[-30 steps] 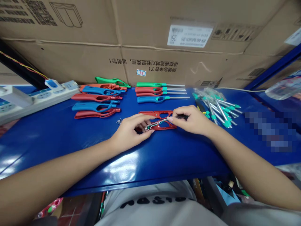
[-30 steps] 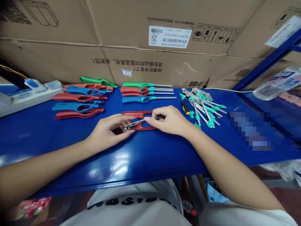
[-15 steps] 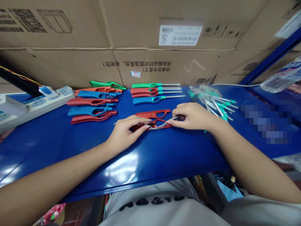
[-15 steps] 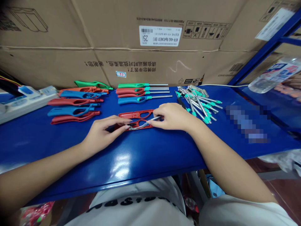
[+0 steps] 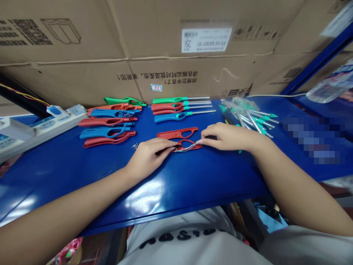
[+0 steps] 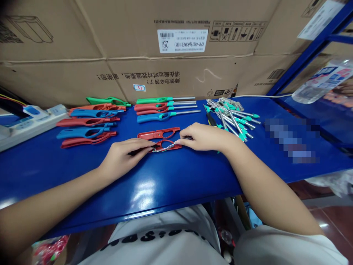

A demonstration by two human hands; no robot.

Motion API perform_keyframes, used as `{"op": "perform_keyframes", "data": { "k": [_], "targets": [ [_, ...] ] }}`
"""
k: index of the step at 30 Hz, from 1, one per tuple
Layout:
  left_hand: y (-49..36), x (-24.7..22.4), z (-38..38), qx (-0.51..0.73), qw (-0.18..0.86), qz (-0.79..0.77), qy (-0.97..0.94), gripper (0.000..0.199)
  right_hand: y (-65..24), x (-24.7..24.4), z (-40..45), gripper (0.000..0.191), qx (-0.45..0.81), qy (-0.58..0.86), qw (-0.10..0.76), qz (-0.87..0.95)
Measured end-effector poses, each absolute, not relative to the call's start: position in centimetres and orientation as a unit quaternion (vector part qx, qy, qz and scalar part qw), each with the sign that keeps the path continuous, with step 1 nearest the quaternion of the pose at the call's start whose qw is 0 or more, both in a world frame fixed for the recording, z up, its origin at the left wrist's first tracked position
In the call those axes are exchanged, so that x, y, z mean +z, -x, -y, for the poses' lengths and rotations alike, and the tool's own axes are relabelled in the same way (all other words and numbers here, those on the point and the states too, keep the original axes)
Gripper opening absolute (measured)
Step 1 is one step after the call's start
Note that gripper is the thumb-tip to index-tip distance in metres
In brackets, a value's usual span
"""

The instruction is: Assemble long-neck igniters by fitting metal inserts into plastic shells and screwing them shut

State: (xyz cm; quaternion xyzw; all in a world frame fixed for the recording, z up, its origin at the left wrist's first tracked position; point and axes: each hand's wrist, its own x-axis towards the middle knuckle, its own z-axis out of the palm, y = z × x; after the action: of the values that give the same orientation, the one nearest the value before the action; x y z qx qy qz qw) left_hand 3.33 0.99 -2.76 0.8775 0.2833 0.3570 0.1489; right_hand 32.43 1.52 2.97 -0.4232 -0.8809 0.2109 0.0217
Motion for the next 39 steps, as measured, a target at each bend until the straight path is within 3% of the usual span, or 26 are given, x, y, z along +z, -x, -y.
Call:
{"op": "perform_keyframes", "data": {
  "k": [8, 39],
  "targets": [
    [-3.0, -2.46, -0.98, 0.35, 0.154, -0.308, -0.871, 0.018, -32.53, 3.6, -1.07, 0.024, 0.208, 0.427, 0.037, 0.879],
    [-3.28, -2.4, -1.14, 0.355, 0.155, -0.281, -0.878, 0.017, -33.32, 3.11, -1.57, 0.019, 0.218, 0.406, 0.06, 0.885]
  ]
}}
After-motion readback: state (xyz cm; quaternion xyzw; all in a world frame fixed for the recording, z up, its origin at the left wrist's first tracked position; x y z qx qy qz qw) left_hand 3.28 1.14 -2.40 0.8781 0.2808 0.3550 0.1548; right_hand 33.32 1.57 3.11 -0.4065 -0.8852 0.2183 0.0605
